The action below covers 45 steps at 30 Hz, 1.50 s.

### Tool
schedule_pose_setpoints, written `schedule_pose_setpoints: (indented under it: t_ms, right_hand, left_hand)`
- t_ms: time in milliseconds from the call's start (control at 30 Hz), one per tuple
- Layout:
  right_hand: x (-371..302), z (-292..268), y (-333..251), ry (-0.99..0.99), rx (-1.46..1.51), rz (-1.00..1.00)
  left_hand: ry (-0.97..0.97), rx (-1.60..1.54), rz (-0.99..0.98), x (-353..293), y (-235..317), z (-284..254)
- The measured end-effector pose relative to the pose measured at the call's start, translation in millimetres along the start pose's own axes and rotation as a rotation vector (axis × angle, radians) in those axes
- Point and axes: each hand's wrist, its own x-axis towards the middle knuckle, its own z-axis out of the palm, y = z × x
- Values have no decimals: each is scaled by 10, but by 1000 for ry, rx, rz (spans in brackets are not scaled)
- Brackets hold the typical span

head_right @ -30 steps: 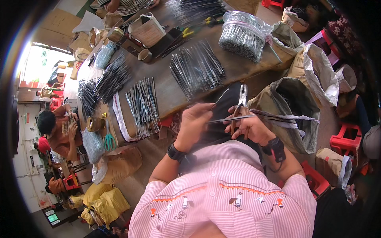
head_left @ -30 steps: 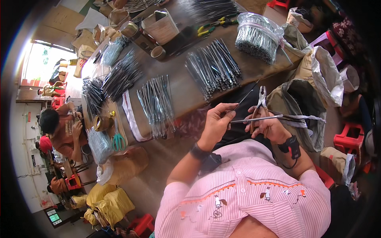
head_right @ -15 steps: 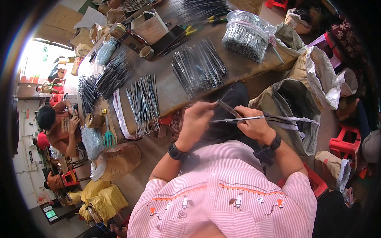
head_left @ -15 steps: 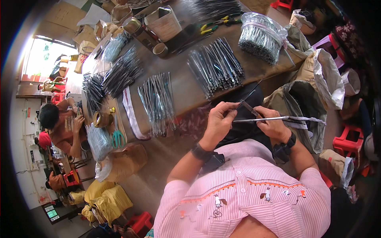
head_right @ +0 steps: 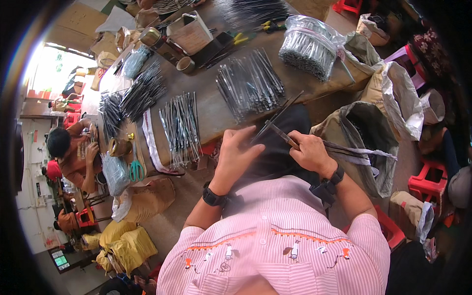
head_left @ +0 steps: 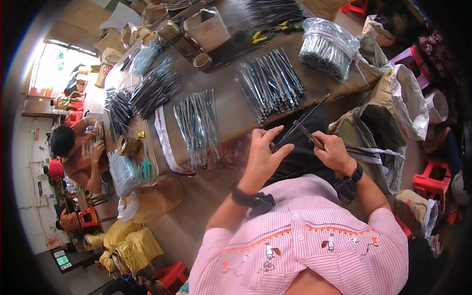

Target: The person repeatedly picks up thin metal rods from a table, bends each one with pliers, and places the bent rods into a pile. The process is continuous and repetitive throughout the clip.

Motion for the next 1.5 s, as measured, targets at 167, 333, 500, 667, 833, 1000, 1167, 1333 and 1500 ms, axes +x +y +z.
schedule_pose_setpoints:
  t_ms: [167,333,500,667,833,1000,1167,1333,1500]
  right_hand:
    - [152,112,-138,-92,23,1]
    - [213,229,-227,-110,143,-24]
    - [182,258,-106,-121,271,46]
    - [128,293,-19,-98,470,103]
    - [79,219,-39,-82,626,165]
    - [64,133,-114,-135,792,205]
    - [42,113,-114,-148,832,231]
    - [-16,80,-2,-57,885,285]
    - [-31,-90,211,61,997,384]
  left_hand:
    - [146,64,21,-56,-95,-115]
    - [327,176,25,-62,-466,-433]
    - [563,432,-151,23,-1177,-997]
    - [546,498,-299,-25,-1321,-1096]
    - [509,561,-131,56,-969,-800]
    - [371,334,-204,481,-840,-335]
    - [300,249,-260,824,-1010,32]
    - [264,35,-399,831,-1152,-131]
    - [132,-499,-536,697,-1089,-456]
